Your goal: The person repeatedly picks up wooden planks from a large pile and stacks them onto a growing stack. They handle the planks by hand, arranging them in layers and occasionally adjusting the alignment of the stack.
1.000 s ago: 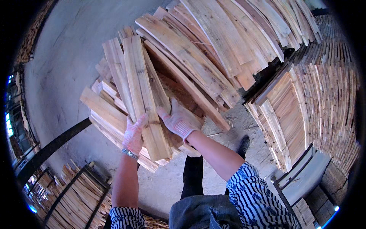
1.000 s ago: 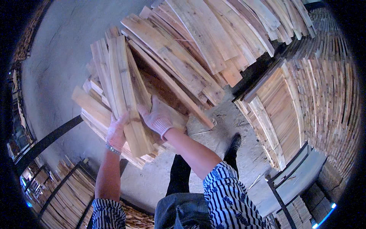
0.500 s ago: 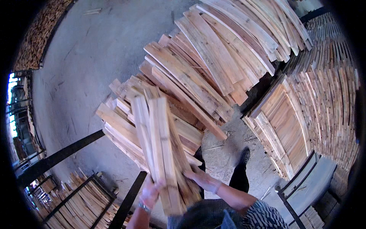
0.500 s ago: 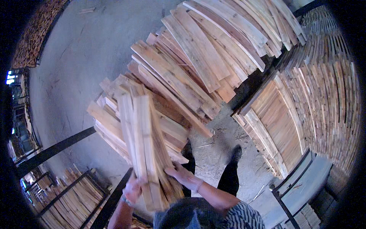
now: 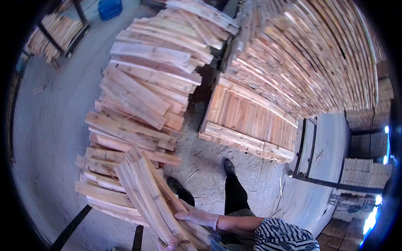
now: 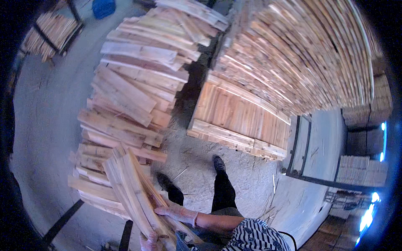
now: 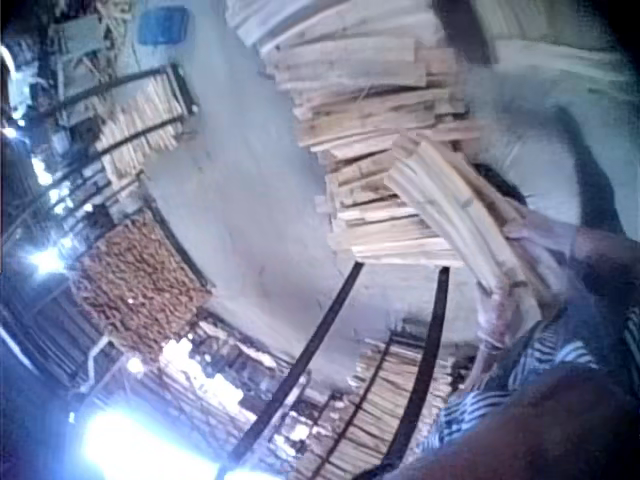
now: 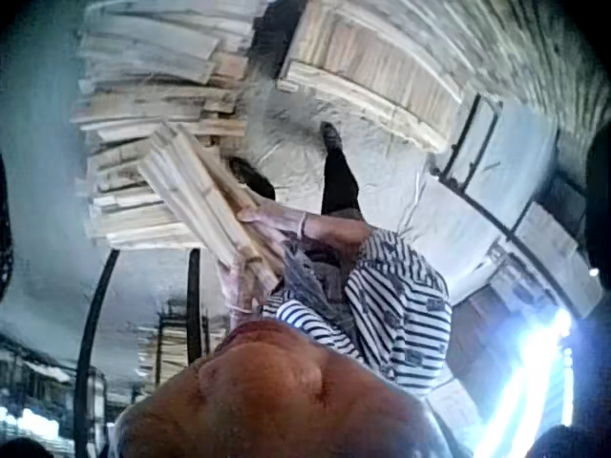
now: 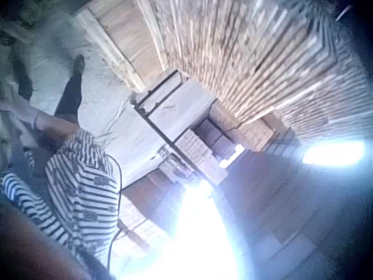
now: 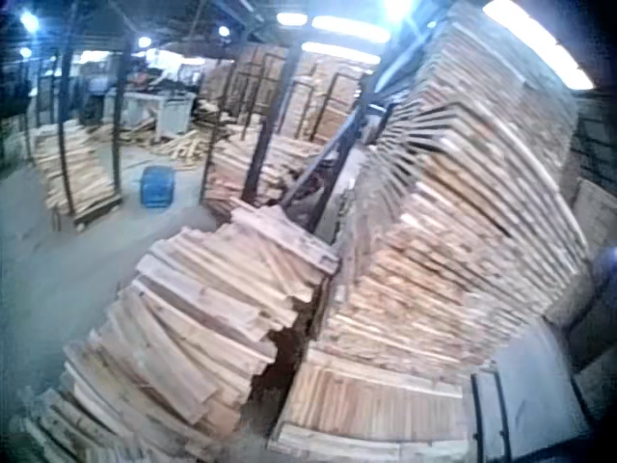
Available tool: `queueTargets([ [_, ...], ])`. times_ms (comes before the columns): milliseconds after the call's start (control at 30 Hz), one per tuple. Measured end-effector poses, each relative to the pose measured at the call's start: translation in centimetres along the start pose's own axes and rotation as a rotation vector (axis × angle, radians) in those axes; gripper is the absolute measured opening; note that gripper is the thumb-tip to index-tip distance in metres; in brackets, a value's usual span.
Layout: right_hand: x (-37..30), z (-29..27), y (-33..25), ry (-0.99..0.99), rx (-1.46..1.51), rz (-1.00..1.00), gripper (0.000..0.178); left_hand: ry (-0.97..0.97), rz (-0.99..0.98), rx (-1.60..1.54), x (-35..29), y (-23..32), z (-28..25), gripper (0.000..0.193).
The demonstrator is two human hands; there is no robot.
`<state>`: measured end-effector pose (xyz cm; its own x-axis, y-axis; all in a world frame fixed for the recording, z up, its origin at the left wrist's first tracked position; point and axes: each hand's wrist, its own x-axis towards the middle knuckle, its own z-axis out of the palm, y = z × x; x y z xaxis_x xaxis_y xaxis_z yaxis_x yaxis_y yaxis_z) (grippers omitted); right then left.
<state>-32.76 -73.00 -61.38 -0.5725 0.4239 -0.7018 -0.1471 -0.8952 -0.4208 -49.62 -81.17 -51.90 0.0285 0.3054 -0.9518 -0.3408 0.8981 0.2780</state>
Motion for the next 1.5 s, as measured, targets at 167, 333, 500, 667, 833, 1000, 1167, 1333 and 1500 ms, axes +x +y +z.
queueTargets([
  [167, -5.0, -4.6, -6.2, 0.204, -0.063, -0.165, 0.085, -0.010, 0.418, 0.058, 3.9, -0.1, 6.9, 0.087],
  [333, -7.8, -16.4, -7.8, 0.546, -0.200, -0.326, 0.087, -0.165, 0.353, 0.314, 8.9, 2.2, 17.7, 0.103],
  [500, -12.8, -30.7, -10.7, 0.855, -0.361, -0.297, 0.093, -0.421, 0.378, 0.323, 17.5, 2.3, 31.9, 0.089],
  [667, -19.2, -45.5, -11.2, 1.130, -0.408, -0.341, 0.090, -0.656, 0.362, 0.194, 25.1, 1.4, 45.7, 0.080],
  [833, -21.8, -57.6, -8.3, 1.509, -0.785, -0.183, 0.091, -0.203, 0.556, 1.285, 41.4, -0.4, 47.4, 0.087],
  [1000, -20.5, -65.3, -6.9, 1.612, -0.784, 0.472, 0.093, 0.044, 0.491, 1.533, 41.2, 1.2, 55.9, 0.107],
  [1167, -21.7, -66.6, -6.2, 1.525, -0.680, 0.138, 0.092, 0.319, 0.614, 1.592, 43.1, 1.0, 62.8, 0.114],
  [1333, -21.8, -68.3, -3.2, 1.605, -0.878, -0.029, 0.090, 0.564, 0.585, 1.554, 45.6, -0.2, 64.7, 0.114],
  [1500, -23.0, -71.5, -0.2, 1.545, -0.853, -0.042, 0.097, 0.319, 0.775, 1.357, 46.9, 1.7, 60.6, 0.108],
])
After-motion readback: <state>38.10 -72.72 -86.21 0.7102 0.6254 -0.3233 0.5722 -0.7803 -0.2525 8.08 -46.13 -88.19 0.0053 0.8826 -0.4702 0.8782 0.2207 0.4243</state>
